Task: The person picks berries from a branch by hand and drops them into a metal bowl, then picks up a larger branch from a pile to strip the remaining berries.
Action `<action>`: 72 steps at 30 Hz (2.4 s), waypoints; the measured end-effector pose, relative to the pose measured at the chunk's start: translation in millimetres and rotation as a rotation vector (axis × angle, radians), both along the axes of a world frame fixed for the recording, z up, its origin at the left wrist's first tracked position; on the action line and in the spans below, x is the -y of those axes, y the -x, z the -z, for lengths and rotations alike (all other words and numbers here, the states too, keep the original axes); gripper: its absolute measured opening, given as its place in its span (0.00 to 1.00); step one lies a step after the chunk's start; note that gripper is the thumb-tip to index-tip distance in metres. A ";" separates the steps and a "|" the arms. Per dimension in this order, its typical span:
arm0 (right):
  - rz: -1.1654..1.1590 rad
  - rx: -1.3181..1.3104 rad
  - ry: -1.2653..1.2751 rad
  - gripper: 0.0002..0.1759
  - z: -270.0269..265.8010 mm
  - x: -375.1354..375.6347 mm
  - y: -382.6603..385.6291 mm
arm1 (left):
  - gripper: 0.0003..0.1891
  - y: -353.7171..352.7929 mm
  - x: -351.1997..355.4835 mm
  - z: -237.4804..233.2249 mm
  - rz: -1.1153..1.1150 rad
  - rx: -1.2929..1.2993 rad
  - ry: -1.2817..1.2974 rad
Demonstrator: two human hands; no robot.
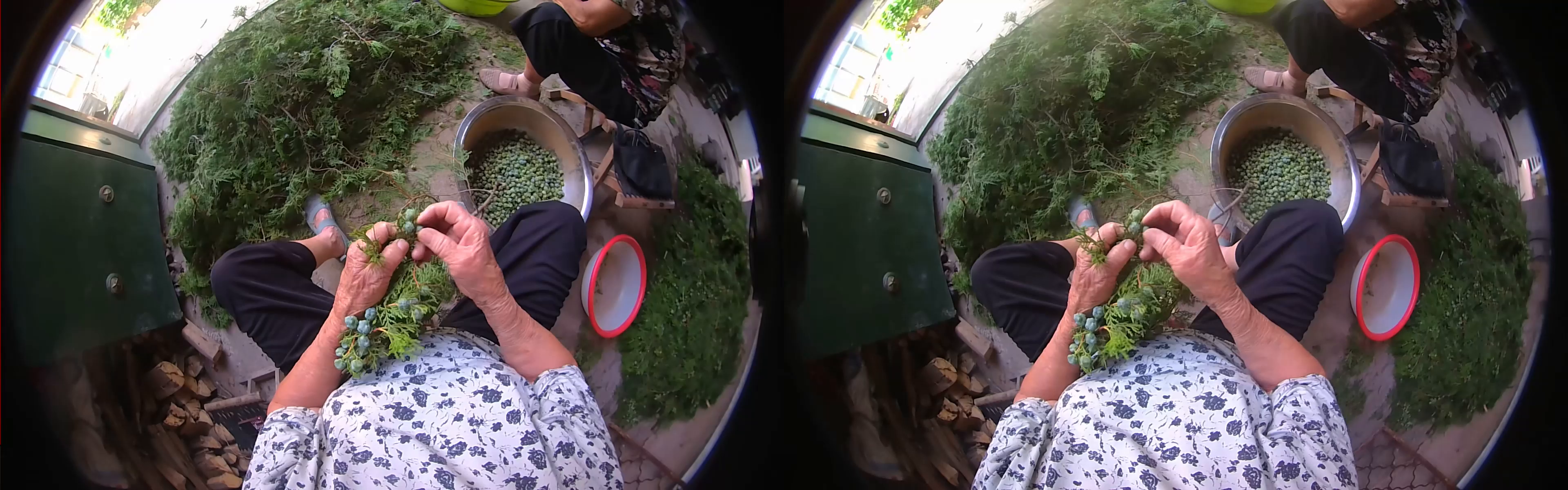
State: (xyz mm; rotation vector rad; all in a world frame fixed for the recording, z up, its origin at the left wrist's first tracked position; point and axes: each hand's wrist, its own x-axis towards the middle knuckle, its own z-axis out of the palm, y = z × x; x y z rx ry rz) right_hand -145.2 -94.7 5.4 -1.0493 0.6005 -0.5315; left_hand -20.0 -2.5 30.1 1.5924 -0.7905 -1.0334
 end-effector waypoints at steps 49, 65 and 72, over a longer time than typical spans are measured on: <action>0.657 -0.017 -0.024 0.08 37.1 115.9 88.1 | 0.07 -31.4 -6.6 31.9 -0.332 -0.615 0.107; 0.090 -0.219 0.710 0.11 -8.4 30.2 9.9 | 0.15 -28.6 -15.0 71.0 -0.559 -1.144 0.114; 0.113 -0.233 0.598 0.13 2.9 -5.2 -16.7 | 0.21 -20.7 -13.0 60.8 -0.436 -0.825 -0.053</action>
